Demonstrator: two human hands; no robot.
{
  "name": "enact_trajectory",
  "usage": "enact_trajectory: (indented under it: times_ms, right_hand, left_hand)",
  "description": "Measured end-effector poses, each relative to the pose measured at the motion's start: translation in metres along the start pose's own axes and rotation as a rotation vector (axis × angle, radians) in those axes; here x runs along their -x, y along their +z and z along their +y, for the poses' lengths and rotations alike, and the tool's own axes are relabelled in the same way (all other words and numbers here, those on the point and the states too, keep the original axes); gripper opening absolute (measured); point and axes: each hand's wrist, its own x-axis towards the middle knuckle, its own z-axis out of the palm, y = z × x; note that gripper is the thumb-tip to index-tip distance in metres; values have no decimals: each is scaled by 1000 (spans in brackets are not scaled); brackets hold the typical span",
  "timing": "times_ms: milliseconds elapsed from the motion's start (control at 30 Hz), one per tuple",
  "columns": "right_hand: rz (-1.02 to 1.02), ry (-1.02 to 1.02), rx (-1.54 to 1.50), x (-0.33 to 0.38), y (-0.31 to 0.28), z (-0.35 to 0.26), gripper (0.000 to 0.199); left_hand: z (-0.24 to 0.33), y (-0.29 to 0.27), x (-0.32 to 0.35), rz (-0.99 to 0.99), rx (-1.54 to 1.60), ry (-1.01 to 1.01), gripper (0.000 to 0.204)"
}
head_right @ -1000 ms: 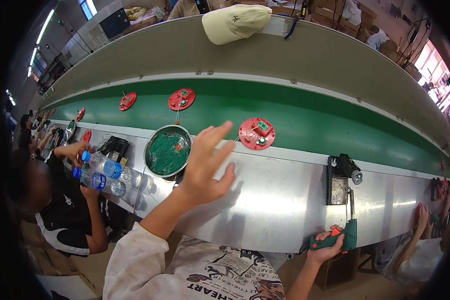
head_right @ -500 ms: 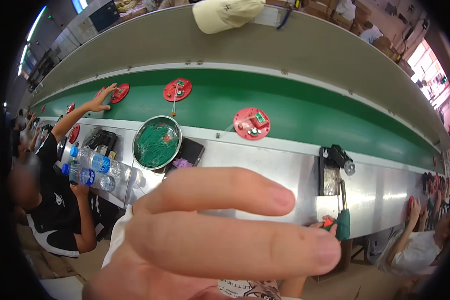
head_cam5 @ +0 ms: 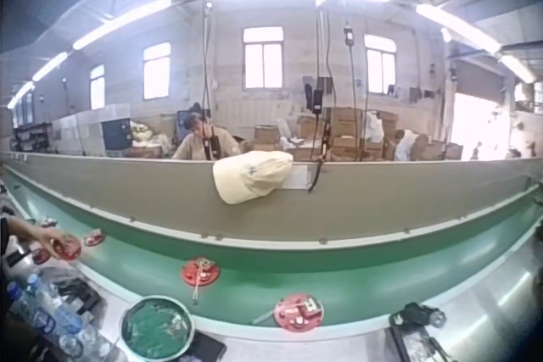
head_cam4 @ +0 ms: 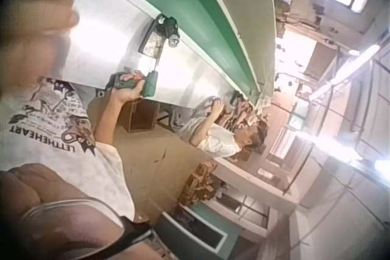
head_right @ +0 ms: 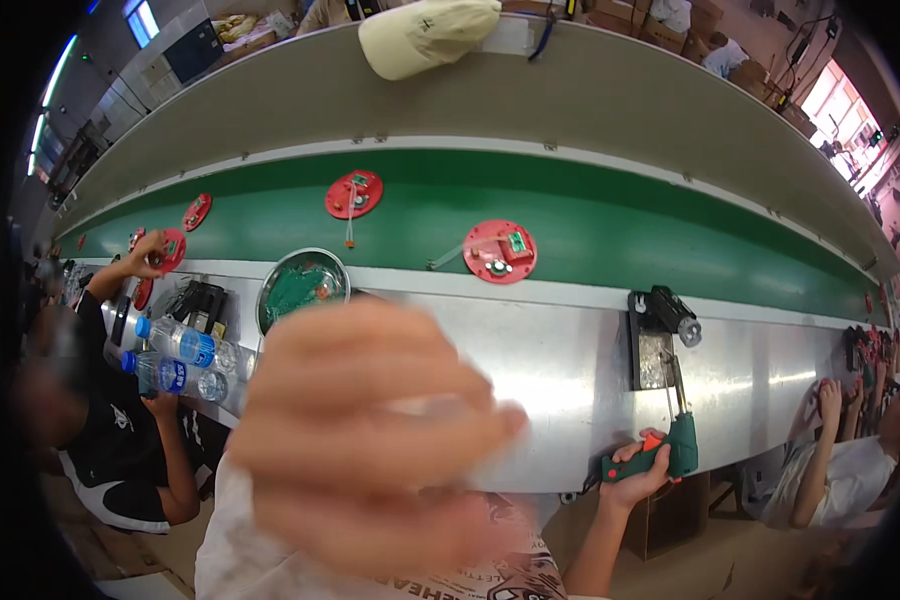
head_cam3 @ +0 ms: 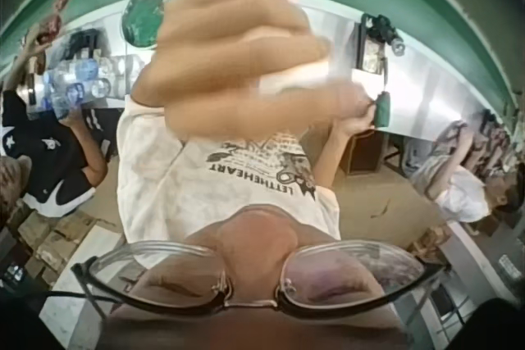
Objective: The recorder is soldering small electronic components onto red circular PCBs on an electronics assembly line.
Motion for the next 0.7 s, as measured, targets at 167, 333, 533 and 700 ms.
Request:
enact_trajectory:
  times_ms: [167, 333, 533, 700]
  right_hand:
    - [39, 73, 42, -1, 4, -3, 39]
    - [80, 73, 30, -2, 7, -2, 39]
    - [112, 63, 53, -4, 9, -1, 39]
    - [126, 54, 55, -3, 12, -2, 38]
  left_hand:
    - [-116, -41, 78, -401, -266, -663, 23]
    - [-241, -112, 193, -633, -576, -1217, 38]
    - [-281, -122, 261, -692, -828, -1650, 37]
    - [-287, -102, 280, -734, -896, -1468, 26]
